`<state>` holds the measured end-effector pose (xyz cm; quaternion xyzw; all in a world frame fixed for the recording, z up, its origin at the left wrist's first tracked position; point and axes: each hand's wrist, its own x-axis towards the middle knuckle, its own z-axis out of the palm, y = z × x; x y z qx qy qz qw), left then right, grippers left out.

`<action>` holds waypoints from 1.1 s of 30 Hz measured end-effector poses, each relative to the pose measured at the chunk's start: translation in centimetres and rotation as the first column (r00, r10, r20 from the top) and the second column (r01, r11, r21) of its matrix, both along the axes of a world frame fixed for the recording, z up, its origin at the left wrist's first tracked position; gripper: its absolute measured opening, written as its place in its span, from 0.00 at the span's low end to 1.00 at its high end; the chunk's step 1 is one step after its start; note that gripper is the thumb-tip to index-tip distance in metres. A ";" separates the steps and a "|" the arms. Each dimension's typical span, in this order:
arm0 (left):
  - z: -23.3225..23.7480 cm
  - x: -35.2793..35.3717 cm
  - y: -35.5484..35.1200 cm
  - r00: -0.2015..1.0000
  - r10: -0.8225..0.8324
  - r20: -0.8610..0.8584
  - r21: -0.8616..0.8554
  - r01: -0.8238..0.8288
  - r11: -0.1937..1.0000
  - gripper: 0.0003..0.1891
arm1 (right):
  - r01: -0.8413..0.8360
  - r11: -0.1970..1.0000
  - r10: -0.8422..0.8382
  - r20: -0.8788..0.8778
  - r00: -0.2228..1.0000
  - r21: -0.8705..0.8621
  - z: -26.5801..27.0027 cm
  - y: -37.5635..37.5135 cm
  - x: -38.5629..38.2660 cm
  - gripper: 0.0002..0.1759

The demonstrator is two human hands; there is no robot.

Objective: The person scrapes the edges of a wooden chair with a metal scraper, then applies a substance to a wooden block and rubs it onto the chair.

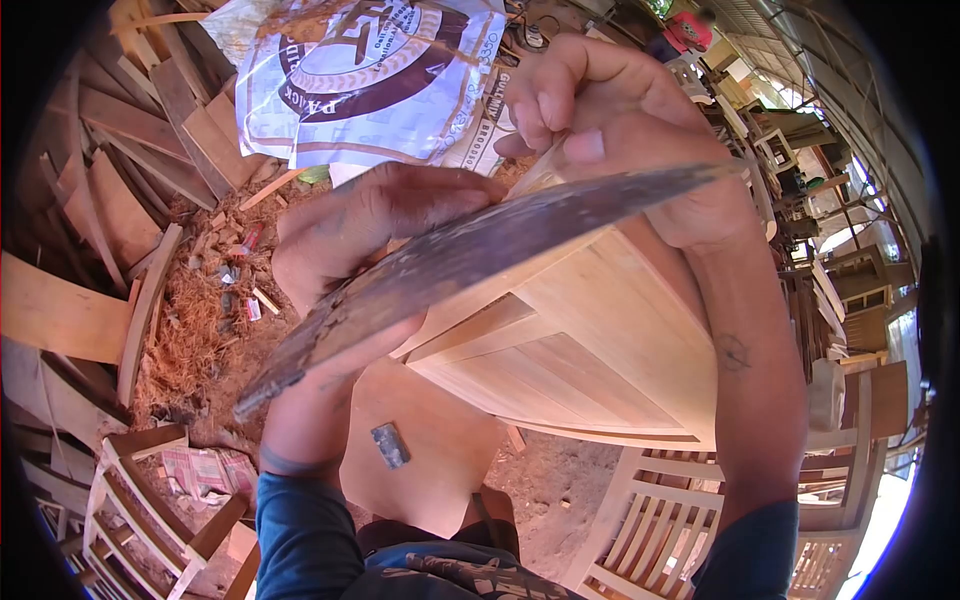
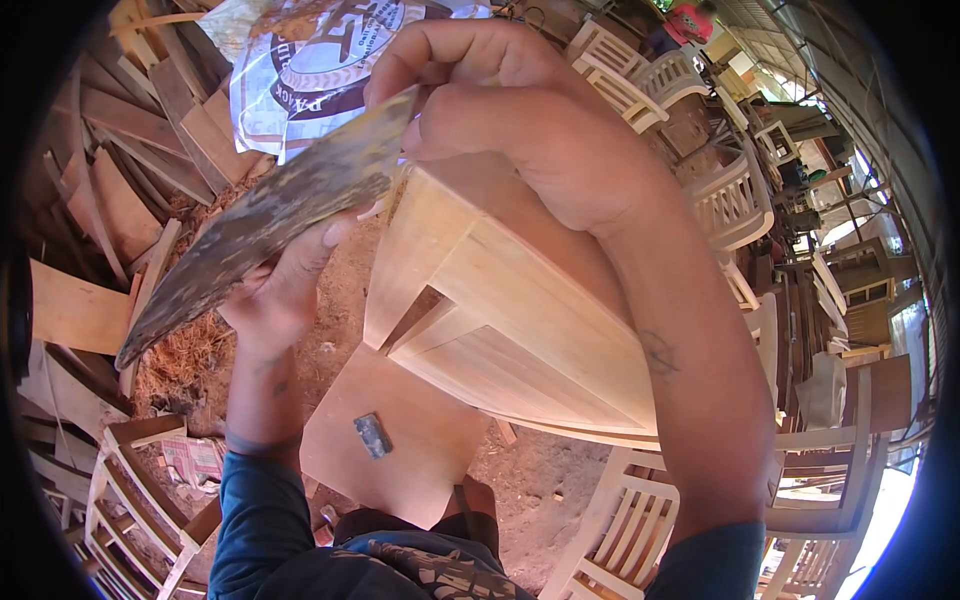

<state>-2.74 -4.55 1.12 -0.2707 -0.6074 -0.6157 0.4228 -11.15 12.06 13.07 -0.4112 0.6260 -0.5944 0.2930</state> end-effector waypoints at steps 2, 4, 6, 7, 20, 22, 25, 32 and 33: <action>-0.3 -0.5 0.0 1.000 -0.002 0.015 0.008 0.002 1.000 0.15 | -0.006 1.000 0.006 0.001 1.000 0.011 0.0 0.1 -0.3 0.12; -0.1 0.0 0.4 0.992 0.022 0.122 0.034 -0.026 0.999 0.17 | 0.017 1.000 -0.017 -0.003 1.000 0.020 0.1 -0.1 0.0 0.12; 0.1 0.2 0.2 0.990 0.011 0.137 0.011 -0.013 1.000 0.17 | 0.022 0.999 -0.022 -0.013 1.000 0.030 0.2 -0.1 0.0 0.12; 0.2 -0.2 -0.3 0.997 -0.017 0.076 -0.029 0.019 0.999 0.16 | 0.014 0.999 -0.013 -0.021 1.000 0.038 0.2 0.0 -0.1 0.12; -0.4 -0.4 0.3 0.993 -0.051 0.103 0.111 0.039 0.993 0.06 | -0.053 0.998 0.056 -0.066 0.996 0.043 0.3 0.0 -0.7 0.10; -0.2 -0.5 0.3 0.998 -0.015 0.058 0.099 0.010 0.995 0.06 | -0.021 0.997 0.025 -0.053 0.998 0.068 0.4 0.0 -0.4 0.10; 0.3 -0.6 0.8 0.999 -0.007 0.044 0.132 0.001 0.991 0.06 | 0.008 0.997 -0.004 -0.054 0.999 0.077 0.5 0.1 -0.3 0.10; -1.0 0.1 0.7 0.992 0.007 0.128 0.081 -0.018 0.997 0.04 | -0.036 0.999 0.037 -0.034 0.999 0.015 0.2 -0.1 -0.3 0.10; -1.0 0.2 0.7 0.993 0.005 0.119 0.079 -0.015 0.997 0.03 | -0.028 0.999 0.029 -0.049 0.998 0.033 0.2 0.0 -0.3 0.10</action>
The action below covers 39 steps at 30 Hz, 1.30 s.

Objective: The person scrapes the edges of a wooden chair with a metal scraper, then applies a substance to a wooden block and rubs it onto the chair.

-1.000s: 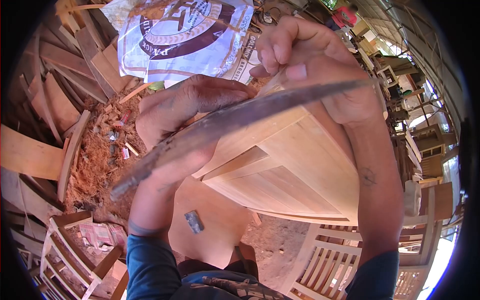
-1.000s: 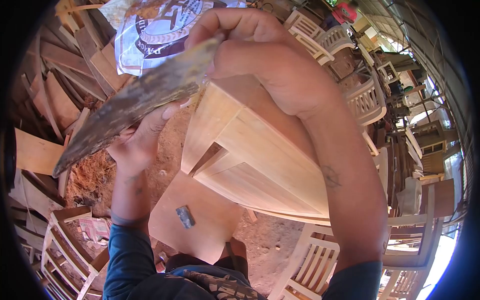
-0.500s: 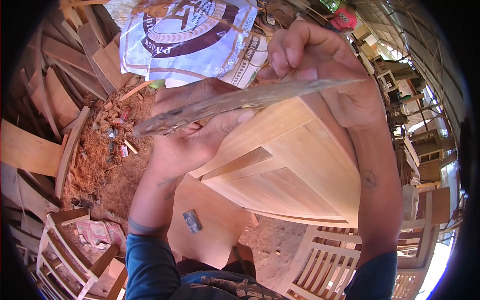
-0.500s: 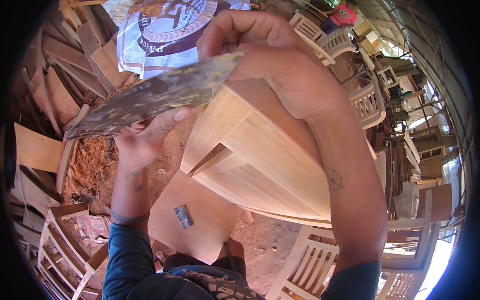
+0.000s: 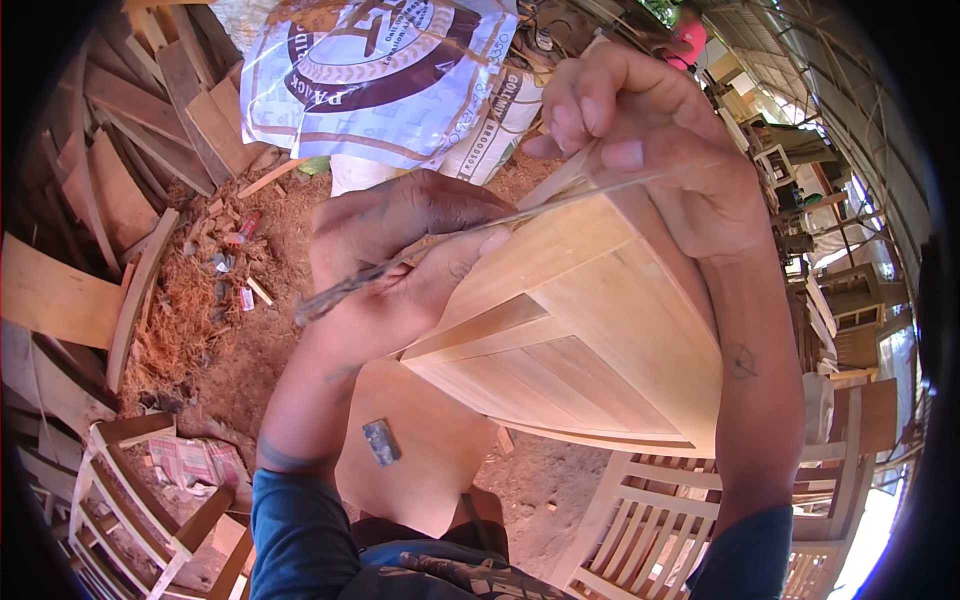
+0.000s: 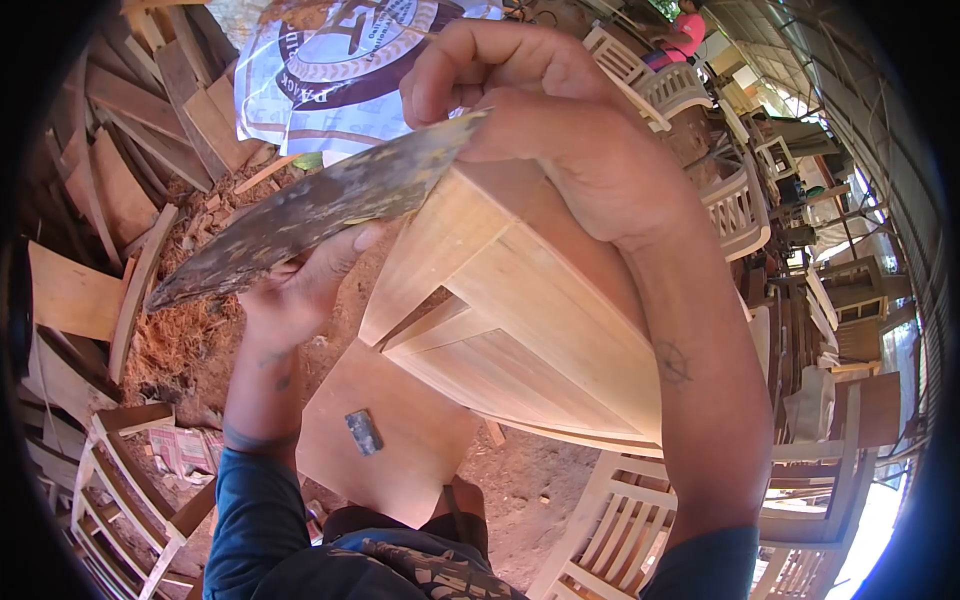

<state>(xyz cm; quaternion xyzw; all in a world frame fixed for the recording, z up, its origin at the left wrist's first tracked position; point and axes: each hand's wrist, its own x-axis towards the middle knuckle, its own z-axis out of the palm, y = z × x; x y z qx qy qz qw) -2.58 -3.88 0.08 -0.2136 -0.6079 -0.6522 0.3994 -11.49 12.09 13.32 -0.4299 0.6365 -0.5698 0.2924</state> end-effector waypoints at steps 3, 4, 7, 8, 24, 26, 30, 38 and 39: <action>0.5 -0.2 0.2 0.997 0.041 -0.073 -0.008 -0.042 0.999 0.03 | 0.022 0.999 -0.021 -0.015 1.000 0.038 0.2 0.0 0.0 0.10; 0.7 -0.3 0.3 0.995 0.044 -0.095 -0.003 -0.044 0.999 0.04 | 0.033 0.999 -0.034 0.005 0.999 0.038 0.2 0.0 0.3 0.10; 0.6 -0.4 0.4 0.995 0.036 -0.096 0.008 -0.035 0.999 0.06 | 0.004 1.000 -0.004 0.024 1.000 -0.003 -0.1 -0.1 0.2 0.10; 0.2 -0.2 0.5 0.996 0.052 -0.072 -0.007 -0.053 0.999 0.07 | -0.014 1.000 0.014 0.020 1.000 -0.025 -0.1 -0.1 0.0 0.10; 0.7 1.0 -1.1 0.971 0.146 -0.192 -0.315 -0.202 0.927 0.13 | 0.007 1.000 -0.007 0.030 1.000 0.006 0.0 0.0 0.2 0.11; 0.5 1.2 -1.0 0.982 0.155 -0.111 -0.325 -0.183 0.928 0.14 | 0.017 1.000 -0.017 0.024 1.000 0.008 0.1 0.0 0.3 0.10; -0.7 0.7 0.2 0.982 0.173 -0.076 -0.185 -0.185 0.965 0.12 | 0.006 1.000 -0.005 -0.008 1.000 0.021 0.0 0.1 0.0 0.09; -0.3 0.2 0.7 0.976 0.182 -0.117 -0.122 -0.196 0.973 0.07 | 0.029 0.999 -0.027 0.069 0.997 -0.023 -0.3 0.2 -0.1 0.06; -0.2 0.5 0.6 0.975 0.203 -0.088 -0.154 -0.215 0.964 0.07 | 0.045 0.999 -0.043 0.081 0.996 -0.020 -0.3 0.2 0.0 0.06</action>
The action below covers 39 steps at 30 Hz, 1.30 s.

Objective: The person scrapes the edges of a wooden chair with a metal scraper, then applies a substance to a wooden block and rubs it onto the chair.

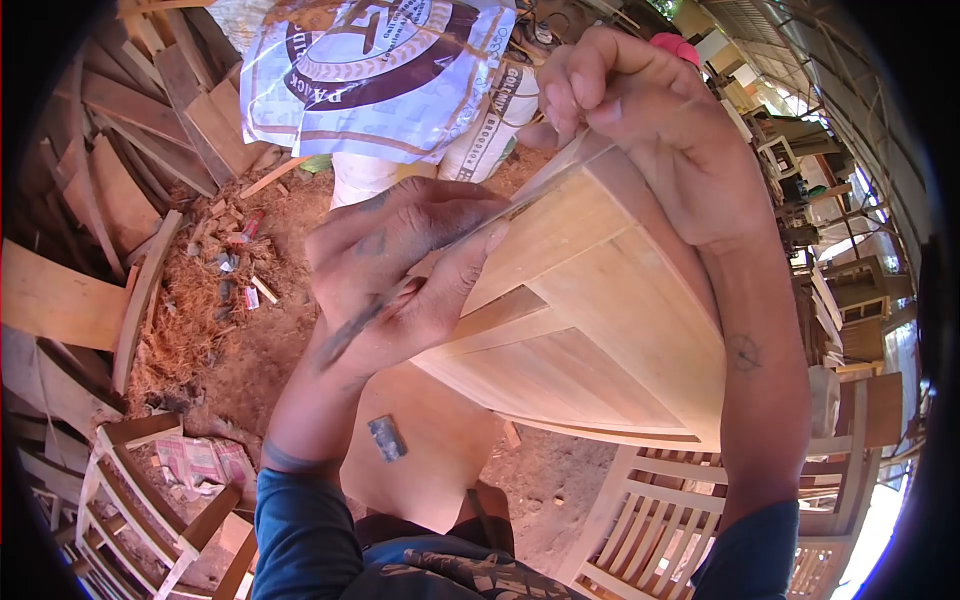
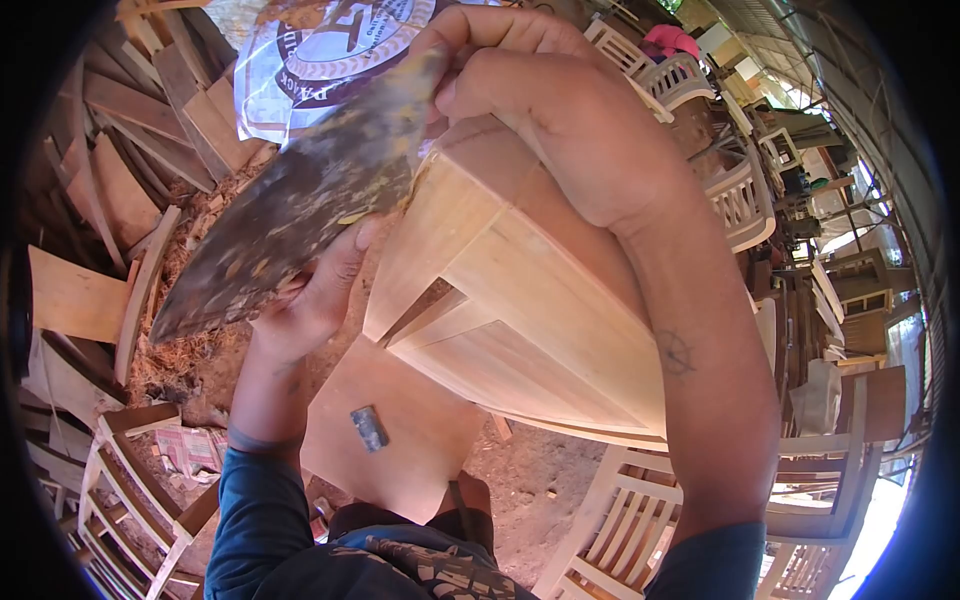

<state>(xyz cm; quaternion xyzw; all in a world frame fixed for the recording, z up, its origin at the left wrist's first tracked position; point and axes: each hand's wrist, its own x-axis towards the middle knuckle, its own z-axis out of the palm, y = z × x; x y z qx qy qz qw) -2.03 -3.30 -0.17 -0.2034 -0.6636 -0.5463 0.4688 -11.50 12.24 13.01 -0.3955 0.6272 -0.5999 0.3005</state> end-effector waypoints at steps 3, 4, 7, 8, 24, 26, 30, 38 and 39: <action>-0.4 0.4 -0.2 1.000 0.007 0.021 -0.007 -0.007 1.000 0.07 | 0.019 1.000 -0.019 0.000 1.000 0.012 0.2 0.0 0.1 0.05; -0.3 0.6 -0.1 0.999 0.007 0.033 0.004 -0.007 1.000 0.07 | 0.006 1.000 -0.006 -0.015 1.000 0.017 0.1 0.0 -0.1 0.05; 0.2 0.7 0.2 0.999 0.028 0.027 0.048 -0.030 0.998 0.08 | -0.013 1.000 0.013 -0.005 1.000 0.010 0.0 0.0 -0.4 0.05; 0.2 0.5 0.3 0.999 0.047 -0.011 0.030 -0.046 0.998 0.08 | -0.014 1.000 0.013 0.010 1.000 0.004 -0.1 0.0 -0.4 0.05; -1.2 0.6 3.8 0.847 0.416 -0.332 -0.112 -0.473 0.874 0.06 | 0.097 0.995 -0.095 0.035 0.995 -0.037 -0.3 -0.6 0.5 0.06; -1.5 0.7 3.8 0.859 0.408 -0.310 -0.091 -0.454 0.887 0.07 | 0.112 0.993 -0.111 0.033 0.993 -0.024 -0.2 -0.6 0.6 0.05; -1.3 0.7 3.3 0.893 0.341 -0.293 -0.057 -0.372 0.926 0.07 | 0.111 0.994 -0.111 0.030 0.993 0.005 0.0 -0.6 0.4 0.05; -0.5 0.6 2.9 0.930 0.228 -0.288 0.002 -0.237 0.971 0.08 | 0.137 0.990 -0.135 0.062 0.989 -0.021 -0.2 -0.7 0.8 0.05; -0.6 0.6 2.9 0.936 0.205 -0.285 0.029 -0.205 0.978 0.08 | 0.137 0.990 -0.136 0.055 0.989 -0.016 -0.2 -0.7 0.7 0.05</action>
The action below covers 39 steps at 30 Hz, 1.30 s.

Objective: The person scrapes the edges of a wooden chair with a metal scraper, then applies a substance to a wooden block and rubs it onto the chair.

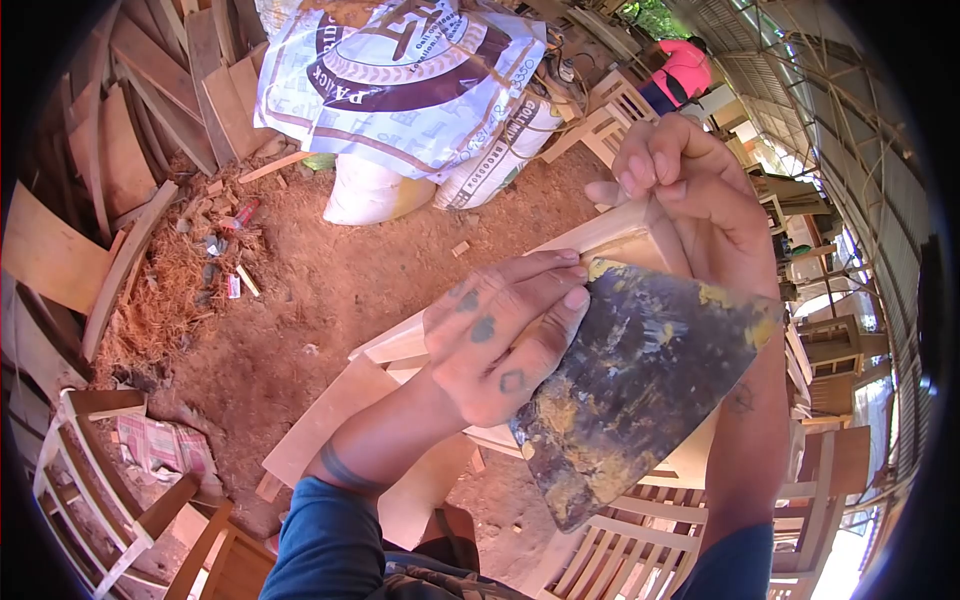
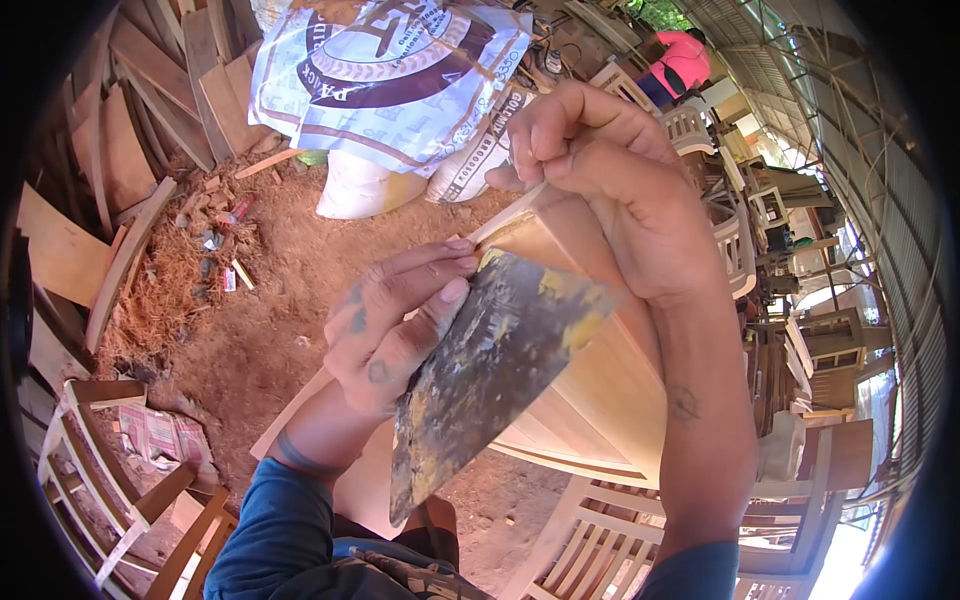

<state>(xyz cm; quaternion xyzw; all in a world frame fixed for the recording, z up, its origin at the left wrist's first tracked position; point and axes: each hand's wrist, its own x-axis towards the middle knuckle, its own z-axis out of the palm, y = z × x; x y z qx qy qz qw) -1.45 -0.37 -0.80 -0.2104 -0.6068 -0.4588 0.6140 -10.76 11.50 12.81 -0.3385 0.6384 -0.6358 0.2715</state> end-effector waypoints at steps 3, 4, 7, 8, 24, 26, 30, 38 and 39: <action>-0.8 -0.3 0.2 0.999 -0.039 0.014 0.061 0.038 0.997 0.10 | -0.010 1.000 0.010 0.007 1.000 0.011 0.0 0.2 -0.3 0.05; -0.7 0.0 0.2 0.993 -0.087 0.082 0.125 0.076 0.989 0.11 | -0.015 1.000 0.015 -0.001 1.000 0.019 0.0 0.2 -0.3 0.05; -0.7 0.6 0.8 0.955 -0.208 0.211 0.265 0.149 0.953 0.13 | -0.020 0.999 0.021 -0.019 1.000 0.036 0.4 0.3 -0.3 0.05; -0.9 0.6 1.0 0.940 -0.243 0.239 0.304 0.165 0.938 0.14 | -0.017 0.999 0.018 -0.021 1.000 0.037 0.4 0.3 -0.3 0.05; -0.5 0.1 0.2 0.925 -0.306 0.226 0.376 0.207 0.903 0.05 | 0.011 1.000 -0.011 -0.023 1.000 0.004 0.1 0.1 -0.1 0.06; -0.7 0.3 0.0 0.930 -0.278 0.242 0.332 0.190 0.924 0.06 | -0.010 1.000 0.011 -0.033 0.999 0.010 0.1 0.1 -0.2 0.06; -0.7 0.7 -0.1 0.933 -0.233 0.273 0.272 0.158 0.949 0.08 | -0.026 1.000 0.027 -0.043 0.999 0.016 0.2 0.2 -0.4 0.06; -1.3 0.0 -1.3 0.990 -0.092 0.103 -0.013 0.094 0.995 0.10 | -0.023 0.997 0.030 -0.087 0.996 0.077 0.6 0.1 -0.3 0.06; -1.3 0.1 -1.2 0.994 -0.055 0.094 -0.036 0.058 0.998 0.10 | -0.010 0.994 0.021 -0.105 0.994 0.109 0.7 0.1 -0.1 0.06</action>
